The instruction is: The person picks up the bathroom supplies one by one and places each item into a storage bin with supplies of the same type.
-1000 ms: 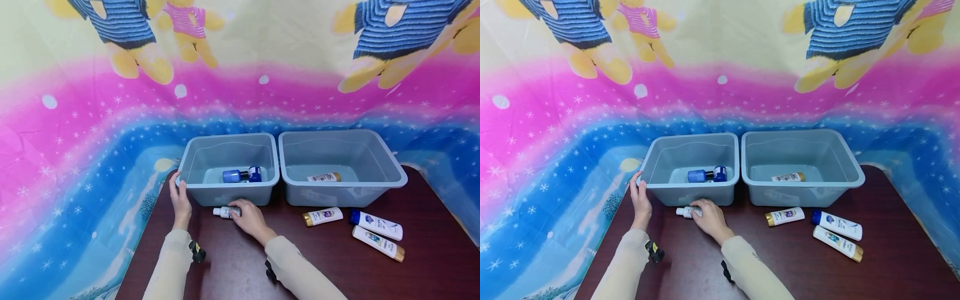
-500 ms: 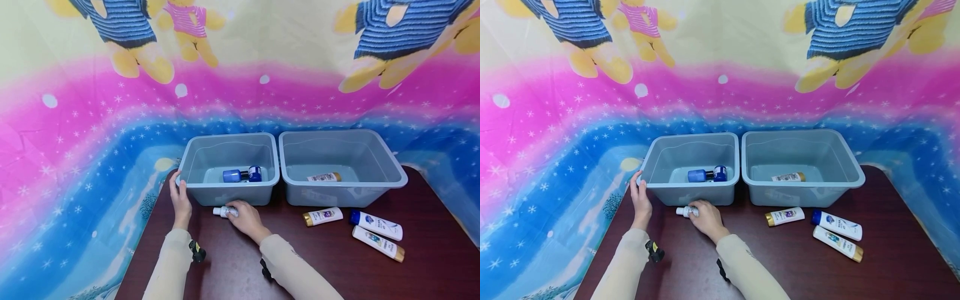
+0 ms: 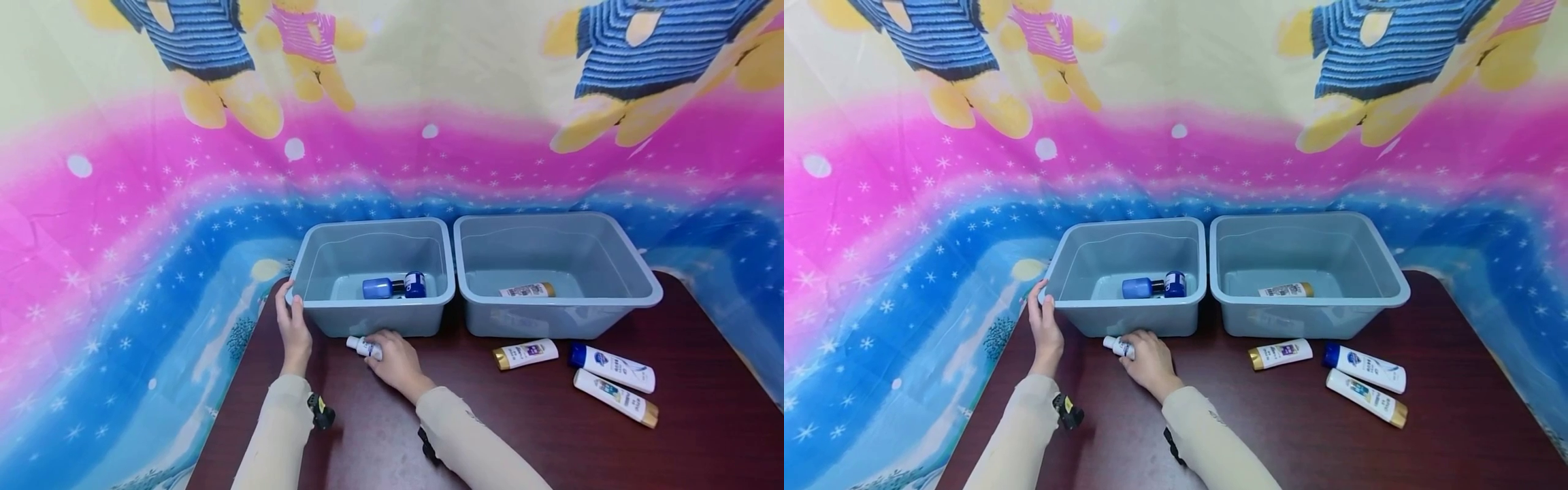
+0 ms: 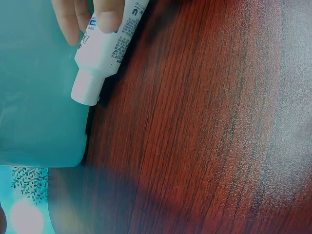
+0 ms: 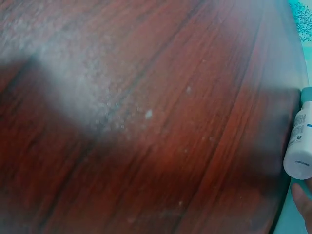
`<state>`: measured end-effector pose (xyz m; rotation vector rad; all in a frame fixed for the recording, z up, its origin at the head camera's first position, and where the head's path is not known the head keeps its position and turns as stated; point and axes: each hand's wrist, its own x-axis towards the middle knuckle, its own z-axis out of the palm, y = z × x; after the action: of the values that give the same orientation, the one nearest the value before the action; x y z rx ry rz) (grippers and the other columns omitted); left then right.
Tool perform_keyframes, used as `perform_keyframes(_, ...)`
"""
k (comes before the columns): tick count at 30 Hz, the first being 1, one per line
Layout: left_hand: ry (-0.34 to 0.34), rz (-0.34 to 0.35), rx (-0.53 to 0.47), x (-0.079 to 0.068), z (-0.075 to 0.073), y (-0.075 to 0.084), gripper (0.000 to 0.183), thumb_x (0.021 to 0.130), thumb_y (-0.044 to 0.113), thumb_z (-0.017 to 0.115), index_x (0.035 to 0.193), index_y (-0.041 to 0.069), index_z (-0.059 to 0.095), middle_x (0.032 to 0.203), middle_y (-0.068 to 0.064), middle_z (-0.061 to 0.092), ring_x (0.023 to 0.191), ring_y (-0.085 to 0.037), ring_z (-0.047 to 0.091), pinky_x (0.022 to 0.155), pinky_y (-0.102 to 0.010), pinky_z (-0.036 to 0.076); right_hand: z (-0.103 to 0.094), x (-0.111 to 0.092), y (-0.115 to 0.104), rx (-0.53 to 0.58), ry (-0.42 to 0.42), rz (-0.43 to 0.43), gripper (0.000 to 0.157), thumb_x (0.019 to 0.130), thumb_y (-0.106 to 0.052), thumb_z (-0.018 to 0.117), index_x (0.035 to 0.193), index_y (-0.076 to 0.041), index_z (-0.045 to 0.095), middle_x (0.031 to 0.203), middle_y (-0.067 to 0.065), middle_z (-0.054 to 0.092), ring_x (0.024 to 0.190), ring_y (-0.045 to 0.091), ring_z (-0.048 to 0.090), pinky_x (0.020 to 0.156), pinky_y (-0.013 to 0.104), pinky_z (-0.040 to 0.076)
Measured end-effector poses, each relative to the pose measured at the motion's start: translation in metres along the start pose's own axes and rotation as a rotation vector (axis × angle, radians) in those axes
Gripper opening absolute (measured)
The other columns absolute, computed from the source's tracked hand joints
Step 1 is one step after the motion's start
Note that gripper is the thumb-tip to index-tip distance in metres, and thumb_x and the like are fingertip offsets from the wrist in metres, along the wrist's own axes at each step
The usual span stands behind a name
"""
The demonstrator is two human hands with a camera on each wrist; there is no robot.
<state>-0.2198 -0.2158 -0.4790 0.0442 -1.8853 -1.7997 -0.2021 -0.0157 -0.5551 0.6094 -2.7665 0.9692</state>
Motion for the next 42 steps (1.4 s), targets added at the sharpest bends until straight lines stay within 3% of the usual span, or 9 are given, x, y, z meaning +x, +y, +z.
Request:
perform_keyframes(11,-0.003,0.002,-0.012,0.0007,-0.0008,-0.0010,0.043,0.103,0.012,0.044,0.144,-0.002,0.041,0.154,-0.018,0.032,0.141,-0.034,0.028,0.112,-0.055,0.022,0.0046,-0.0018,0.0007,-0.002,0.008,0.008,0.041,0.077,-0.023,0.085,0.116,-0.019,0.071,0.111,-0.003,0.064,0.100,0.019,0.062,0.076,0.037,0.051)
perform_keyframes(42,0.008,-0.009,-0.020,0.0006,0.0016,-0.0011,0.042,0.103,0.011,0.044,0.143,-0.003,0.041,0.154,-0.018,0.031,0.142,-0.032,0.027,0.111,-0.054,0.023,0.0002,-0.0027,-0.0031,0.009,-0.025,-0.008,0.040,0.082,-0.014,0.081,0.120,-0.020,0.068,0.113,-0.001,0.068,0.102,0.020,0.062,0.080,0.038,0.052)
